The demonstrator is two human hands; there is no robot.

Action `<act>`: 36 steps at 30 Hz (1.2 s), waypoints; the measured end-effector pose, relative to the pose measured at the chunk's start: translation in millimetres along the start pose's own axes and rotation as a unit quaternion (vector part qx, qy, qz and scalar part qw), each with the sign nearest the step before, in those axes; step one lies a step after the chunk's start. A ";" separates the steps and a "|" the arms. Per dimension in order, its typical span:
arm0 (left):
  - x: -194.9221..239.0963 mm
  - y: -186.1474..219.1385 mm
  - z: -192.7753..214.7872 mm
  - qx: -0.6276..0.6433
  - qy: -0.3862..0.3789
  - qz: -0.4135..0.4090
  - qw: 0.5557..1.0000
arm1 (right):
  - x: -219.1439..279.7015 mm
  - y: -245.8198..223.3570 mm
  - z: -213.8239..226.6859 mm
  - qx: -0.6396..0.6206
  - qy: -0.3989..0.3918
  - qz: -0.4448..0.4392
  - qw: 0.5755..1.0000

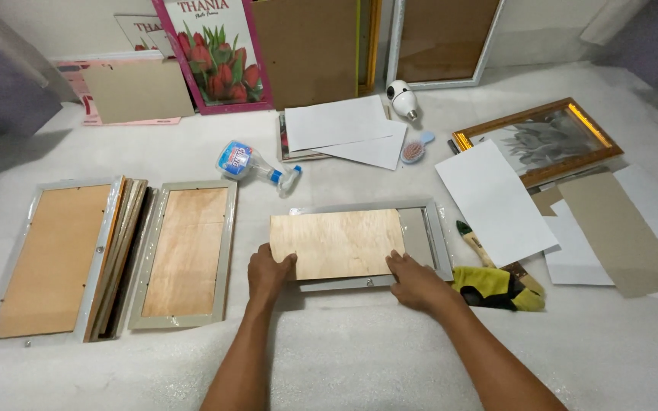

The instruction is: The person works on a picture frame lying face-down on a padded table. They remove the wooden backing board, brush and wipe the glass with a cloth, place a white paper insert onto the glass, then reinsert the wooden backing board and press it into the frame, finally wiping the frame surface with a cloth.

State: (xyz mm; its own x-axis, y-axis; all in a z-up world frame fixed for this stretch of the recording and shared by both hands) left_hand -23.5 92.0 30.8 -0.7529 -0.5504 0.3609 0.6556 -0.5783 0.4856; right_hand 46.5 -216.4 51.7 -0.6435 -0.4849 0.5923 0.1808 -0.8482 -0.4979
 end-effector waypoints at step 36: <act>-15.0 -15.5 -26.1 -0.036 -0.011 -0.048 0.998 | -12.0 41.5 18.6 -0.073 0.230 -0.169 0.956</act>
State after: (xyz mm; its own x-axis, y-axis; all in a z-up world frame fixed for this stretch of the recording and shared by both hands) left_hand -20.8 93.5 -3.0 -0.8125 -0.4776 0.3342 0.5830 -0.6699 0.4598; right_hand 75.6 -249.8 35.7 -0.9117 -0.0144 0.4105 -0.1797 -0.8847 -0.4301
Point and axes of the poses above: each hand's wrist, its own x-axis away from the middle knuckle, its own z-axis out of the back of the hand, y = z × x, the point moved 2 cm from there along -x, towards the middle knuckle, and after that the axes turned 11 degrees about -x, right-handed, at the moved point
